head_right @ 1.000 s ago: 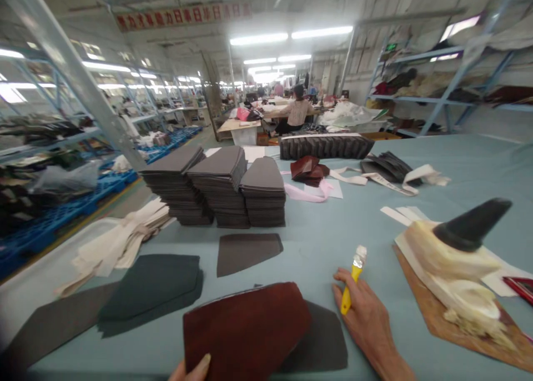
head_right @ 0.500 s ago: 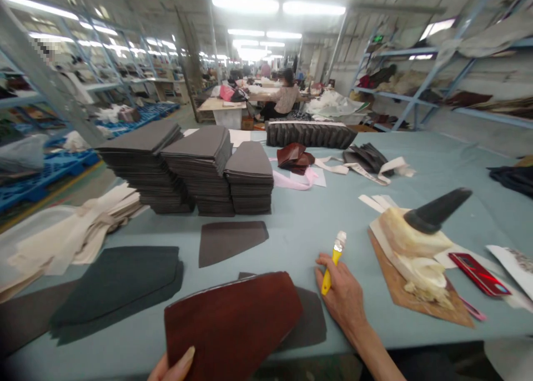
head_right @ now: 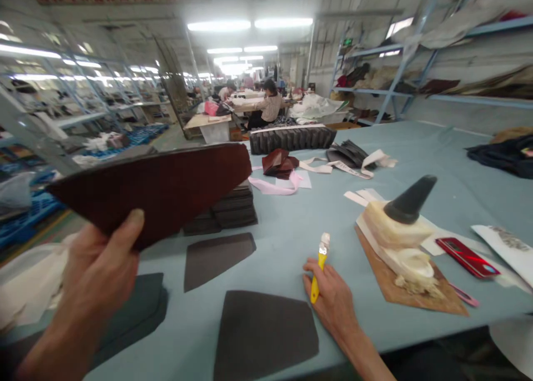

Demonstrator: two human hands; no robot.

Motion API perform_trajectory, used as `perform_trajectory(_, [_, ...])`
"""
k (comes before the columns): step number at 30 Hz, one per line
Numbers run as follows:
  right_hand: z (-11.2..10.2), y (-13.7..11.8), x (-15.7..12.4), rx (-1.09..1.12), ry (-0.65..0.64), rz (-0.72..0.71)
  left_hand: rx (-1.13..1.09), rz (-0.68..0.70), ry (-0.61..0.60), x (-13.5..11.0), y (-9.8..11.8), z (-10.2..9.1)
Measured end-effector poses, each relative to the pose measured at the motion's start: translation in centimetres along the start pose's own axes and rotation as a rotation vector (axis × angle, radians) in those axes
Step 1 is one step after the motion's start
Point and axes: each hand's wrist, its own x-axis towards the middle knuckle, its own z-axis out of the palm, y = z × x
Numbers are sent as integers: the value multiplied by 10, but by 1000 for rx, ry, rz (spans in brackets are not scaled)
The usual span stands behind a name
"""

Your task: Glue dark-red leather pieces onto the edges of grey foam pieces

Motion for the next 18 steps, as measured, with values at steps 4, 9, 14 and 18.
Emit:
perform_trajectory(4, [-2, -4, 2, 15, 29, 23, 225, 271, -40, 94, 14, 39])
perform_trajectory(9, [0, -4, 3, 24, 35, 17, 399, 404, -176, 156, 12, 92])
perform_trajectory(14, [1, -3, 1, 49, 12, 45, 707, 541, -470, 155, -1, 118])
perform_trajectory(18, [1, -5, 1, 75, 5, 56, 866, 604, -630, 143, -2, 121])
